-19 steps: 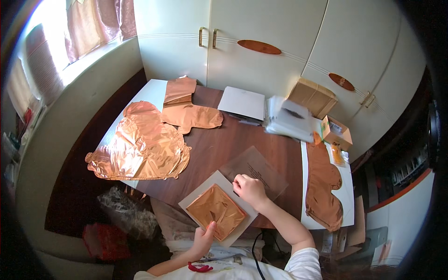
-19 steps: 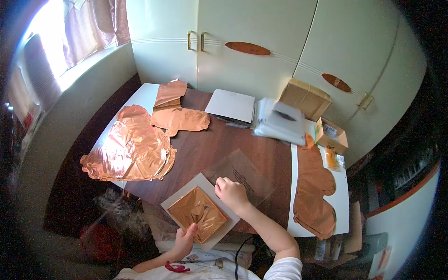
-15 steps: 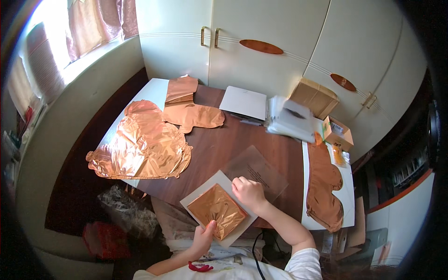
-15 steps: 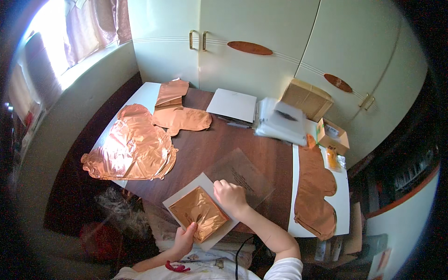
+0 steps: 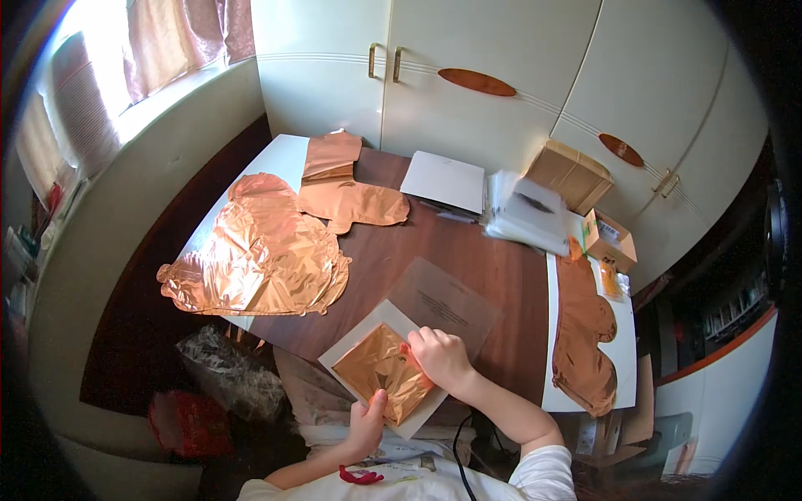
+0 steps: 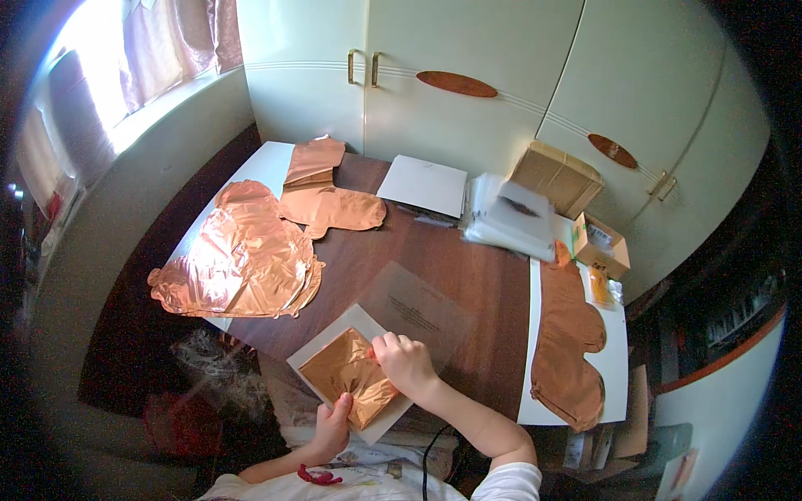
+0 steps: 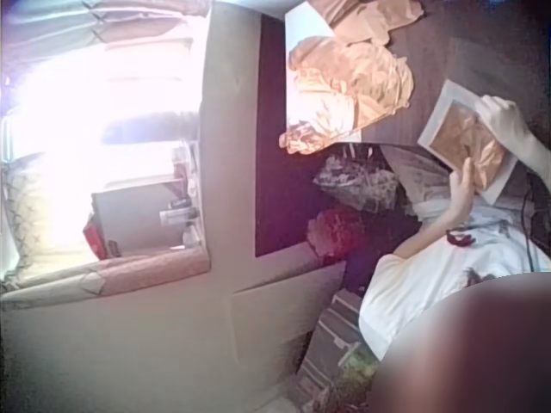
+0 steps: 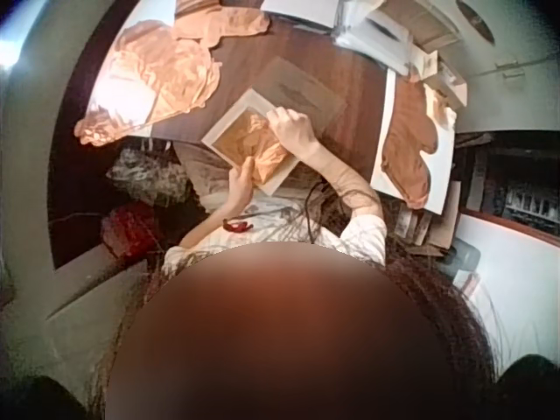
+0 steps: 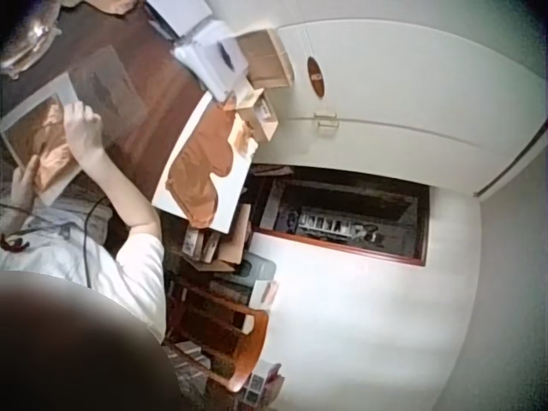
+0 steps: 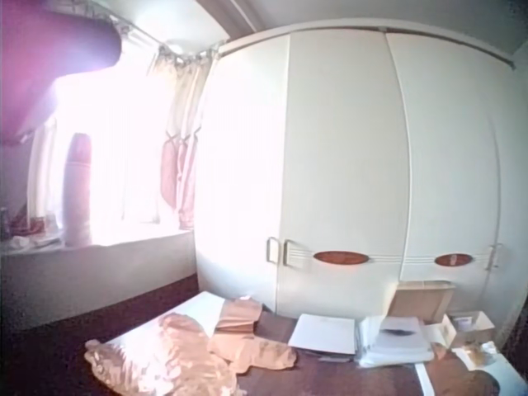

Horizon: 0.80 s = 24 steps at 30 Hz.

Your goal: Folding metallic foil balloons and placing them into plastic packaging with a cardboard insert.

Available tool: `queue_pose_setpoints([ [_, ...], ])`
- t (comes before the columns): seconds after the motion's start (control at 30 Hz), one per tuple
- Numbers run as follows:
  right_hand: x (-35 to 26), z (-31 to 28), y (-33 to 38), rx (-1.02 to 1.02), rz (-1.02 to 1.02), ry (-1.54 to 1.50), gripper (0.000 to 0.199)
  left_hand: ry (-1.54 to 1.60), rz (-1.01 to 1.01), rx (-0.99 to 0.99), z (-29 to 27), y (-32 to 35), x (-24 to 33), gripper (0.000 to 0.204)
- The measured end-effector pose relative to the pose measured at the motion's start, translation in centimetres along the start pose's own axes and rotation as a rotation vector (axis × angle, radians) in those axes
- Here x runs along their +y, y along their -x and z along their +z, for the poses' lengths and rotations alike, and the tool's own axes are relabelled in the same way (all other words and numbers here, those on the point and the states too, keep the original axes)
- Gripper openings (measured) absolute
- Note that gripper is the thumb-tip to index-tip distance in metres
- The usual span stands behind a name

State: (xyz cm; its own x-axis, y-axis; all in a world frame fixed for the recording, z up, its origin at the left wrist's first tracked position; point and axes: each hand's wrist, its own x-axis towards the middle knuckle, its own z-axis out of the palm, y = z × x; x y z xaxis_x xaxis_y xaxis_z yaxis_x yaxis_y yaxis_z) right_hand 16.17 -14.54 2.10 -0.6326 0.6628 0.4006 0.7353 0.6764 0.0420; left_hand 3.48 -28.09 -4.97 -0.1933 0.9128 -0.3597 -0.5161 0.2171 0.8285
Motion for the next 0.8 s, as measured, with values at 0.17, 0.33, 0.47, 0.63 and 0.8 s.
queue_pose_setpoints([
  [0.17, -1.3, -0.5, 0.5, -0.026, -0.048, 0.018, 0.009, -0.088, -0.021, 0.034, 0.5, 0.3, 0.6, 0.030],
  [0.33, -2.1, -0.6, 0.2, 0.018, -0.066, 0.033, 0.009, -0.158, 0.062, 0.026, 0.9, 0.5, 0.7, 0.038],
  [0.47, -3.1, -0.9, 0.5, -0.013, -0.068, 0.016, 0.010, -0.149, 0.063, 0.043, 0.8, 0.5, 0.3, 0.036],
  [0.63, -4.0, -1.2, 1.1, -0.017, -0.111, 0.027, 0.009, -0.170, -0.049, -0.059, -0.7, 0.3, -0.9, 0.024],
  [0.8, -3.2, -0.8, 1.7, -0.013, -0.070, -0.003, 0.009, -0.008, -0.122, -0.125, -2.3, 1.0, 1.4, 0.014],
])
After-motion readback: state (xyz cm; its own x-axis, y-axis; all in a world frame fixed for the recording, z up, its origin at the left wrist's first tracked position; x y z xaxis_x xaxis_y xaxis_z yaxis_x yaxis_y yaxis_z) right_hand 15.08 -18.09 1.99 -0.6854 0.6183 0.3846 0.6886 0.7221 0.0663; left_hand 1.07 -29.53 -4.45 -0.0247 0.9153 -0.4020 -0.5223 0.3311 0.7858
